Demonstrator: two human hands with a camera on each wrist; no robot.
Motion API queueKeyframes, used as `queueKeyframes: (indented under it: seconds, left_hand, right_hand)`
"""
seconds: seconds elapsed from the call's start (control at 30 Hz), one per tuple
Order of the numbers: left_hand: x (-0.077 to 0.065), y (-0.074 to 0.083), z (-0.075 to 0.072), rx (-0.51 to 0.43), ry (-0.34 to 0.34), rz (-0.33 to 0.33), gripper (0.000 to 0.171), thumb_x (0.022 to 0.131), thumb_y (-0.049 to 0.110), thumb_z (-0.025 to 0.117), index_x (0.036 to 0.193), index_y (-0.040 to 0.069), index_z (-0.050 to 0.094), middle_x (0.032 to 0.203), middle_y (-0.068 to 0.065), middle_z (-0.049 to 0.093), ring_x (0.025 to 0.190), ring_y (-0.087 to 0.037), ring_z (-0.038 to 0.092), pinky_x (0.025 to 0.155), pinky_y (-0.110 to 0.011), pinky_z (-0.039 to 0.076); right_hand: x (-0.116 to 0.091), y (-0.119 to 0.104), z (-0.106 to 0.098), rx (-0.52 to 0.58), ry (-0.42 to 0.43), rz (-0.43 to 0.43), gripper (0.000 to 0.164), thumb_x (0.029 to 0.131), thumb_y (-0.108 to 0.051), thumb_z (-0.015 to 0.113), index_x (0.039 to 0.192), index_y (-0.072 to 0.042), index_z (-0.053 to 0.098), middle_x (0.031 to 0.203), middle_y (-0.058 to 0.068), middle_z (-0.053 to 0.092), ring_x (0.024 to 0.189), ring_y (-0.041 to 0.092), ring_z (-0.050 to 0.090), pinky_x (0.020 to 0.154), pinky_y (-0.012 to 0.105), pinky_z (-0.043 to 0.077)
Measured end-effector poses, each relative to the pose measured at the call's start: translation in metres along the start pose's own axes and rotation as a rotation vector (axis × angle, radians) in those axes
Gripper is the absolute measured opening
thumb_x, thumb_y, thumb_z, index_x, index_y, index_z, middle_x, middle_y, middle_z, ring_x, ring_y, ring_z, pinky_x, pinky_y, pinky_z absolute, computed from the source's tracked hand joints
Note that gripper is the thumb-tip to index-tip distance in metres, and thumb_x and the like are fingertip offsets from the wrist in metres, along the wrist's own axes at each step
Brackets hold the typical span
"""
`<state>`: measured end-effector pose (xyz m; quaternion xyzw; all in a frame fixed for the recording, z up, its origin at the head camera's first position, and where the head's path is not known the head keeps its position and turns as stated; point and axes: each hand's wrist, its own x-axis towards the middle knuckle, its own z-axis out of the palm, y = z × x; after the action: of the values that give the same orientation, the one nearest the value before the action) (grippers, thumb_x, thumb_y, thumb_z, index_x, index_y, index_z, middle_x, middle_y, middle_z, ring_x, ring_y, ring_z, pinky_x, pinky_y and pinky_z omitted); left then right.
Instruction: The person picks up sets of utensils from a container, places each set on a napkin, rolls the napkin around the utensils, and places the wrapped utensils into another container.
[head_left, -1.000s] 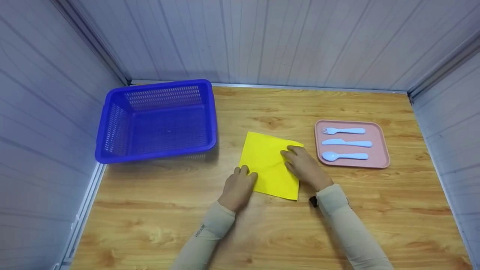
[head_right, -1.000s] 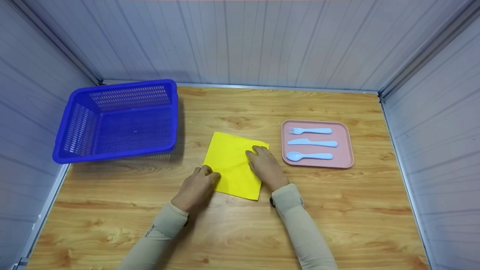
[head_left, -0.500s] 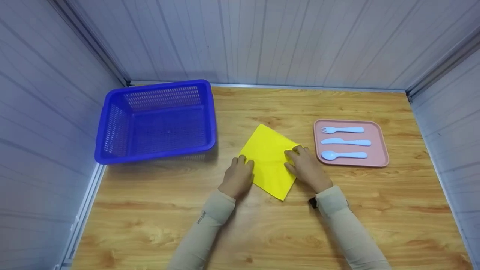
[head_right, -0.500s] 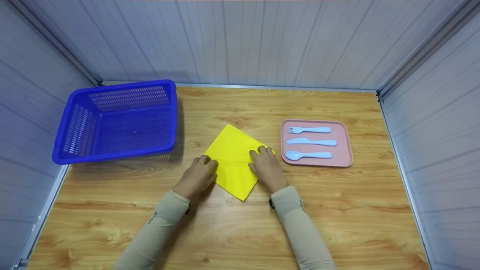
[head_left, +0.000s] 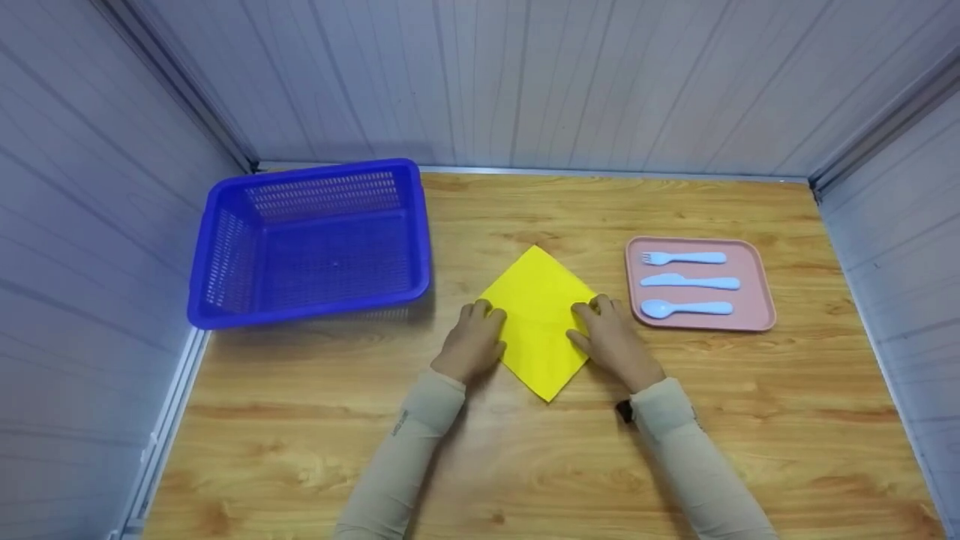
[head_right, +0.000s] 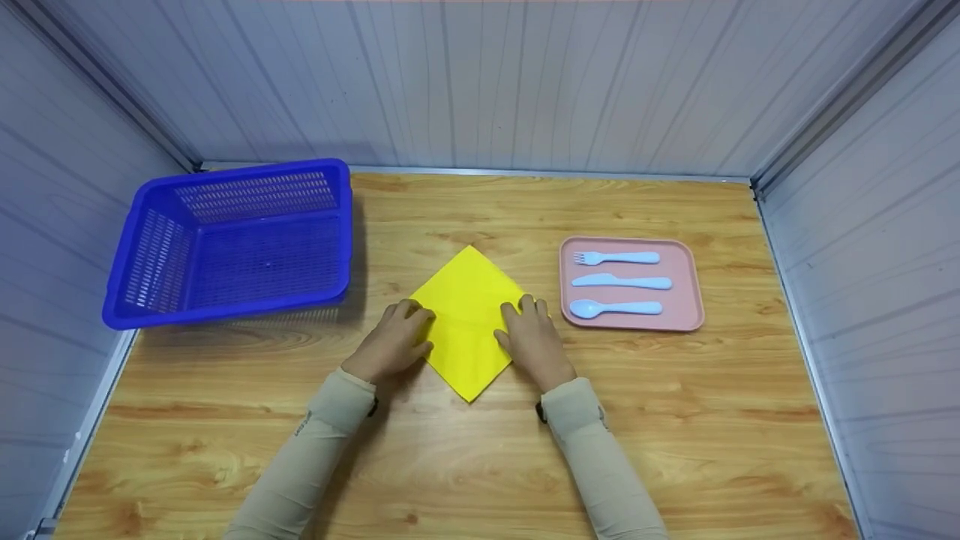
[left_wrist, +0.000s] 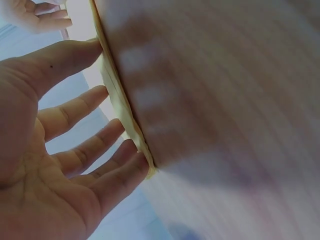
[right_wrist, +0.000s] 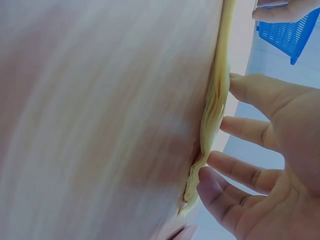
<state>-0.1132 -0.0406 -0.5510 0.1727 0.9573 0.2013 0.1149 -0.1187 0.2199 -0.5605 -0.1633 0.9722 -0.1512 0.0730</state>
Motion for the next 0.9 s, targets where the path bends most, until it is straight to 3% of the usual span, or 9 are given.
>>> queueKeyframes:
  seconds: [0.23,0.9]
  left_hand:
    - [0.0017,-0.0028,-0.0018,-0.028,-0.041,-0.011,0.038,0.095,0.015,0.067,0.132,0.006,0.059,0.137,-0.017,0.045,0.128,-0.036,0.042,0.095,-0.045,0.050]
    - [0.0029,-0.0071,0.0005,0.062,-0.001,0.040,0.035,0.094,0.019,0.067,0.126,0.006,0.061,0.133,-0.017,0.050,0.122,-0.036,0.048,0.093,-0.047,0.050]
  right_hand:
    - [-0.0033,-0.0034,0.0010,-0.010,0.017,0.007,0.049,0.098,-0.033,0.066,0.135,-0.002,0.058,0.126,0.024,0.047,0.110,0.038,0.047,0.092,0.049,0.047]
    - [-0.0003,-0.0049,0.0019,0.024,-0.007,0.044,0.050,0.099,-0.033,0.064,0.137,-0.002,0.056,0.128,0.024,0.044,0.112,0.036,0.044,0.094,0.050,0.046]
